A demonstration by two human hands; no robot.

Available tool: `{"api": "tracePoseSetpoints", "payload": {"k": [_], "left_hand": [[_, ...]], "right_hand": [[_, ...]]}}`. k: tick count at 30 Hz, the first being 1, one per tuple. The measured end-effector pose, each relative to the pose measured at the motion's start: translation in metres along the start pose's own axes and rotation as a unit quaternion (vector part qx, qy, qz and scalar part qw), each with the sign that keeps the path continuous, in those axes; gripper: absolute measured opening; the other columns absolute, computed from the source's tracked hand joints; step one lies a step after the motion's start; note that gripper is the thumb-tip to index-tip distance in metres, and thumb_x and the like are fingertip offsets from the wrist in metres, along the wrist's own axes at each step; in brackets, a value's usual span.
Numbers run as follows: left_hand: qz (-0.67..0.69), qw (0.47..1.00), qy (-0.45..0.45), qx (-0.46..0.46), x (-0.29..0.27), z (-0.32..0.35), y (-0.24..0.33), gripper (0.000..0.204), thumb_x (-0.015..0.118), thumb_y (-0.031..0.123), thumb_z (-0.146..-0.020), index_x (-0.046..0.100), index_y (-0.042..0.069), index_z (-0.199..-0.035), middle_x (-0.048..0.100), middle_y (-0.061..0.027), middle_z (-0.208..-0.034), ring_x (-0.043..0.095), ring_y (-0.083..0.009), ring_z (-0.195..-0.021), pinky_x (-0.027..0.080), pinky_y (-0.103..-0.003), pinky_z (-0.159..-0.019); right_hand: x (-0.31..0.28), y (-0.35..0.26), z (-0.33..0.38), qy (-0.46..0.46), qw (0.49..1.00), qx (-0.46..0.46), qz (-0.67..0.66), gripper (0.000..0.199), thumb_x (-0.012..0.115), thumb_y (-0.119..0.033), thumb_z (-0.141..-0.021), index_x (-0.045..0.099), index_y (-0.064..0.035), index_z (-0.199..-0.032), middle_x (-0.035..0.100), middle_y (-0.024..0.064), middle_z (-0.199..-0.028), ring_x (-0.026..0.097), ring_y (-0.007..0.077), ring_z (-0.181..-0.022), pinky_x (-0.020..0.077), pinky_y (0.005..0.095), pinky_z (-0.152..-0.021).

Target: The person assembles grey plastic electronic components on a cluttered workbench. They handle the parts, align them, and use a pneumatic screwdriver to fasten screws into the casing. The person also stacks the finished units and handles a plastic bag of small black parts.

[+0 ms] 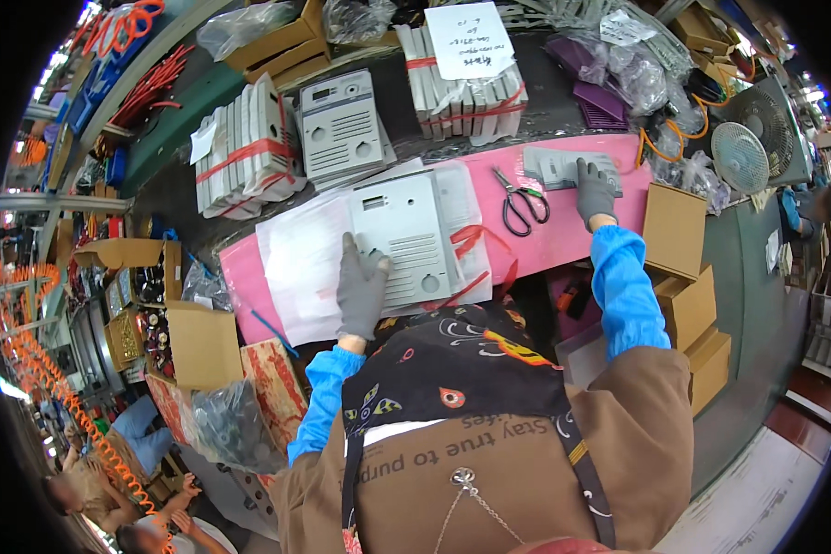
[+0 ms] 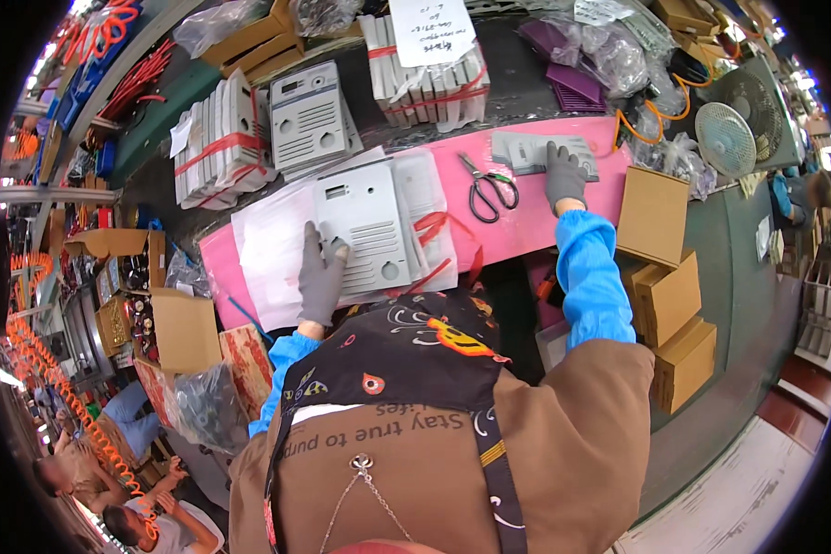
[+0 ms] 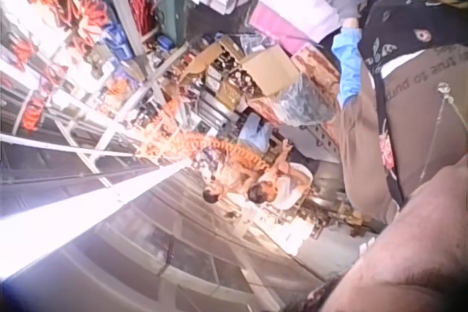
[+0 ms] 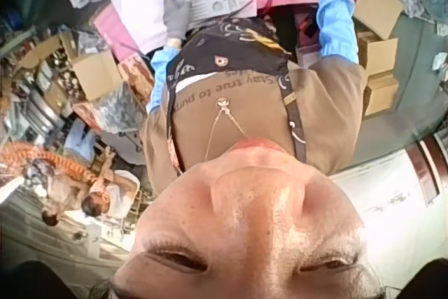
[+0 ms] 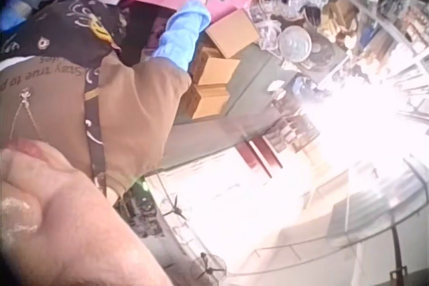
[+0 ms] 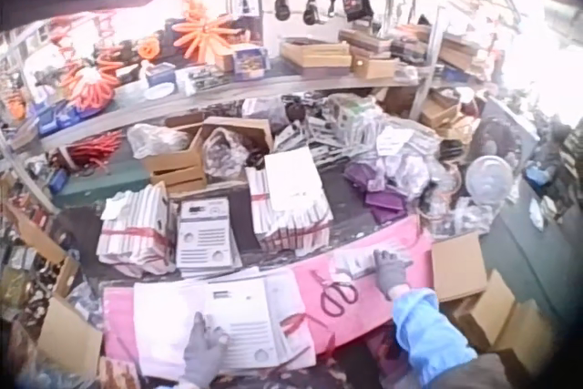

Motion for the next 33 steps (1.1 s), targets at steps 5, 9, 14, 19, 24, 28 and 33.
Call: {"api": "tracePoseSetpoints", "payload": {"k": [5,9,14,19,24,28,33], "left_hand": [[0.039,0.996,0.056,-0.051,-0.006,0.005,0.010,0.078,0.068,0.026,-0.091,0.029,-0.001,-0.153,0.041,-0.0235,-0.151,0.049,-0.0334,-0.132,0.043,-0.041,-0.106],[-0.030,0.986,0.161,0.036,-0.007,0.010,0.014,0.069,0.067,0.020,-0.092,0.035,-0.001,-0.149,0.046,-0.0219,-0.145,0.049,-0.0360,-0.130,0.042,-0.041,-0.106],[-0.136,0.954,0.235,0.124,-0.010,0.023,0.065,0.062,0.069,0.019,-0.091,0.043,-0.002,-0.143,0.050,-0.0221,-0.140,0.049,-0.0377,-0.128,0.038,-0.045,-0.108],[-0.107,0.939,0.237,0.224,-0.008,0.022,0.102,0.061,0.073,0.017,-0.082,0.051,0.002,-0.137,0.054,-0.0203,-0.134,0.050,-0.0393,-0.126,0.040,-0.047,-0.107],[-0.072,0.921,0.210,0.319,-0.004,0.030,0.142,0.042,0.069,0.022,-0.085,0.059,0.007,-0.123,0.061,-0.0162,-0.115,0.058,-0.0368,-0.112,0.049,-0.045,-0.095],[0.084,0.970,0.058,0.222,0.010,0.042,0.163,0.042,0.076,0.028,-0.085,0.059,0.003,-0.115,0.062,-0.0119,-0.107,0.064,-0.0265,-0.098,0.053,-0.036,-0.082],[0.310,0.944,0.010,0.116,0.013,0.041,0.173,0.053,0.079,0.040,-0.083,0.057,0.001,-0.111,0.061,-0.0105,-0.103,0.062,-0.0177,-0.092,0.053,-0.033,-0.080]], "right_hand": [[0.058,0.044,-0.016,0.016,0.999,-0.038,-0.010,0.063,0.049,0.001,-0.087,0.038,-0.0102,-0.148,0.047,0.0191,-0.146,0.053,0.0399,-0.126,0.0444,0.0463,-0.105],[0.062,0.064,-0.016,-0.035,0.984,-0.151,-0.083,0.062,0.060,-0.011,-0.087,0.042,-0.0122,-0.147,0.050,0.0174,-0.146,0.055,0.0364,-0.126,0.0463,0.0428,-0.103],[0.045,0.095,-0.028,-0.125,0.939,-0.189,-0.258,0.066,0.074,-0.002,-0.073,0.057,-0.0087,-0.137,0.057,0.0163,-0.139,0.059,0.0332,-0.122,0.0487,0.0398,-0.101],[0.057,0.113,-0.032,-0.055,0.933,-0.270,-0.231,0.038,0.062,-0.025,-0.092,0.065,-0.0113,-0.127,0.068,0.0176,-0.119,0.064,0.0355,-0.111,0.0506,0.0444,-0.094],[-0.025,0.057,-0.007,0.234,0.933,-0.225,-0.156,0.045,0.058,-0.006,-0.090,0.057,-0.0087,-0.136,0.068,0.0170,-0.111,0.068,0.0304,-0.083,0.0533,0.0415,-0.070],[-0.185,-0.074,0.075,0.266,0.835,-0.367,-0.312,0.050,0.065,-0.001,-0.083,0.060,-0.0060,-0.132,0.065,0.0109,-0.085,0.063,0.0293,-0.068,0.0484,0.0418,-0.062],[-0.211,-0.154,0.102,0.323,0.767,-0.437,-0.341,0.042,0.067,-0.010,-0.081,0.066,-0.0080,-0.123,0.061,0.0074,-0.075,0.059,0.0257,-0.064,0.0430,0.0419,-0.055]]}}
Point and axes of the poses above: each hand's wrist, its own z-axis away from the middle knuckle, its own x-axis out of the palm, y = z × x, the point moved 3 cm from there along -z, towards the middle knuckle
